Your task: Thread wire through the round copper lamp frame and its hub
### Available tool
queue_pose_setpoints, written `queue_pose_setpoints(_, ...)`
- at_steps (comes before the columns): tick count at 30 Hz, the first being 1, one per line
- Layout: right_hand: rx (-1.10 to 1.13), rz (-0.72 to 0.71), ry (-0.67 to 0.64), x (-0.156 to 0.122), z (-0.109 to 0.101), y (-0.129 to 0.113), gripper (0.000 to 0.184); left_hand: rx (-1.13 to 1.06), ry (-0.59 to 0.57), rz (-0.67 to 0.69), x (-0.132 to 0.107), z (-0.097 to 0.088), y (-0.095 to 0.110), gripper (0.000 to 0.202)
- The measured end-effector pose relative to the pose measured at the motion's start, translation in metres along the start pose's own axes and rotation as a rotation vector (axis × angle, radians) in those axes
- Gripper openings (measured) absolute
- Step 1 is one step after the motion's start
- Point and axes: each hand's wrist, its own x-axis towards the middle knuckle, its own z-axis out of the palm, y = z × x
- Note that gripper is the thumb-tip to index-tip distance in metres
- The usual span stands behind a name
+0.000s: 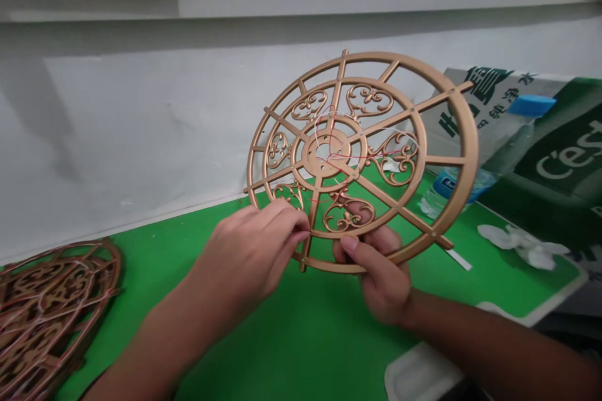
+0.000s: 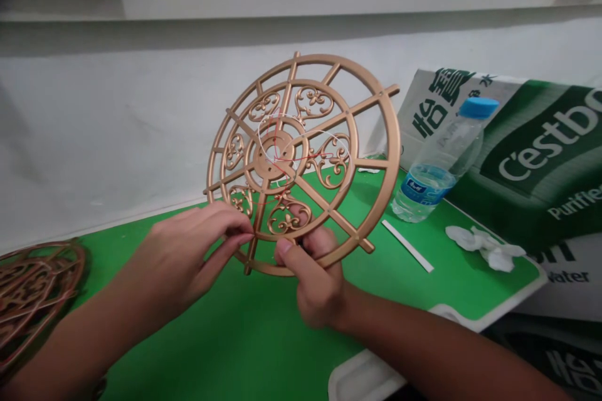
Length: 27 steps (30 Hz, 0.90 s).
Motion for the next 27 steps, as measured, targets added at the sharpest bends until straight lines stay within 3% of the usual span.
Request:
queue_pose_setpoints(5, 0.057, 0.053, 0.061, 0.003, 0.003, -0.007, 0.015, -0.262, -0.042, -0.135, 0.001, -0.006, 0.002, 0.015)
queue_pose_setpoints(10, 0.125, 0.151, 0.112, 0.007, -0.002, -0.005, 0.023, -0.504, 0.034, -0.257, 0.0, -0.011, -0.002, 0.014)
queue_pose_setpoints(12, 0.154, 0.183, 0.106, 0.01, -0.004, -0.005, 0.025, -0.514, 0.047, -0.246, -0.001, -0.014, -0.004, 0.014)
queue_pose_setpoints(14, 0.188, 0.212, 0.093, 0.014, -0.004, -0.007, 0.026, -0.445, 0.037, -0.143, -0.004, -0.017, -0.003, 0.01)
queue_pose_setpoints(18, 0.246, 0.292, 0.012, 0.021, -0.003, -0.019, 0.024, -0.06, 0.025, 0.147, -0.006, -0.015, 0.0, 0.065)
queue_pose_setpoints(20, 0.264, 0.326, -0.066, 0.022, -0.002, -0.024, 0.036, 0.218, 0.143, 0.239, -0.006, -0.012, 0.001, 0.05)
queue_pose_setpoints(22, 0.293, 0.304, -0.186, 0.019, -0.002, -0.026, 0.045, 0.338, 0.284, 0.275, -0.006, -0.012, 0.001, 0.038)
queue_pose_setpoints(24, 0.278, 0.247, -0.322, 0.016, -0.002, -0.024, 0.058, 0.264, 0.355, 0.18, -0.006, -0.018, 0.003, 0.035)
queue_pose_setpoints(26, 0.121, 0.281, -0.416, 0.012, -0.001, -0.019, 0.065, 0.069, 0.42, -0.136, -0.006, -0.028, 0.007, 0.03)
queue_pose_setpoints(27, 0.006, 0.35, -0.451, 0.011, -0.001, -0.016, 0.058, -0.06, 0.479, -0.363, -0.005, -0.032, 0.011, 0.028)
